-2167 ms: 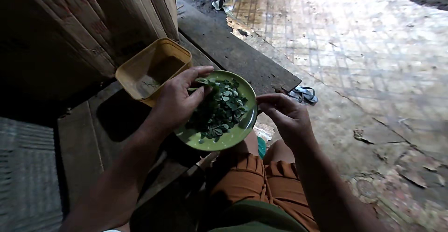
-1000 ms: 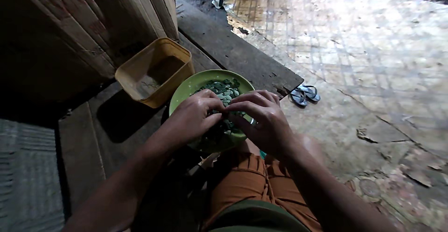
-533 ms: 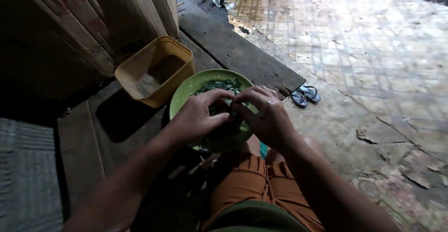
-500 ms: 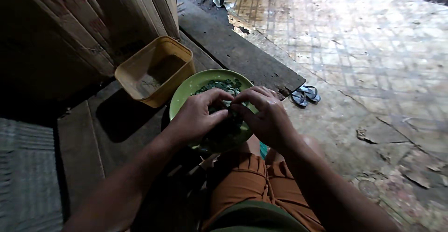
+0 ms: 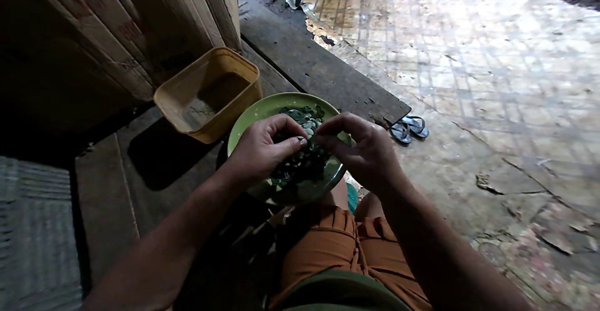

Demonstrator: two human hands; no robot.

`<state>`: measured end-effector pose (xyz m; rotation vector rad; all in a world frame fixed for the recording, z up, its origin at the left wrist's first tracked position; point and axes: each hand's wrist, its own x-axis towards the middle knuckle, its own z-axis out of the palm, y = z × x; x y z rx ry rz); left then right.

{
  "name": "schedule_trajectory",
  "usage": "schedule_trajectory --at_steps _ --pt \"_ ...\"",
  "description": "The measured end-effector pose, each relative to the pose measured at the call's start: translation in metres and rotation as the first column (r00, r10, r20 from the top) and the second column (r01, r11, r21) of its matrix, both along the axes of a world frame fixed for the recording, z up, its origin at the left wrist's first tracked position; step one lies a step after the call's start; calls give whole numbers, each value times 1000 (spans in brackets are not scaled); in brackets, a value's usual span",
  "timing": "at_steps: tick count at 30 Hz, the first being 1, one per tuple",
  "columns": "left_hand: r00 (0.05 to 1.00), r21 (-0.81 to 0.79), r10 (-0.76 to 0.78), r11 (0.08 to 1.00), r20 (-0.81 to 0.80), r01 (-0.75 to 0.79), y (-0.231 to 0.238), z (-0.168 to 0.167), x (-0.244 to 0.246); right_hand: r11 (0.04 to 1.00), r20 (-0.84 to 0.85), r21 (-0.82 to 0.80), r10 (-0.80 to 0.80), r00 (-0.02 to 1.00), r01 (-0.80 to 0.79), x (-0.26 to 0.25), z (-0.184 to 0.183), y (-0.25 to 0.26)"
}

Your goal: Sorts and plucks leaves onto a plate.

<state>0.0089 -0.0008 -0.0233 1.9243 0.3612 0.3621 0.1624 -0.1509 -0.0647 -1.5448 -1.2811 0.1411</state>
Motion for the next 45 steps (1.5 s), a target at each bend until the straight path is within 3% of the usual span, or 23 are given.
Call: schedule_trajectory --at_steps 10,18,22,26,31,37,40,42,45 --pt "996 -60 83 995 43 -81 3 11 -3 998 -196 70 12 980 2 20 -5 -12" --pt "996 197 67 977 55 -77 4 7 -5 1000 -158 19 13 987 -10 17 1 -10" --pt "989 80 118 989 90 -125 5 12 -5 997 -204 -73 3 979 -19 12 7 -8" --pt "985 -22 136 991 108 -134 2 13 -3 995 -228 -63 62 972 -78 7 9 -3" --pt "989 -65 92 994 116 -85 2 9 -2 997 -132 46 73 988 -67 3 3 9" --pt "988 -22 107 994 115 -105 6 15 -5 1000 -59 20 -13 998 14 11 1 4" --pt "990 153 99 982 105 -114 11 15 -7 999 -37 21 -44 998 45 17 1 2" --pt "998 366 21 929 60 -42 13 13 -9 999 2 3 -52 999 52 17 2 2" --pt "998 543 -52 840 45 19 8 10 -8 999 66 3 -48 997 48 11 4 6"
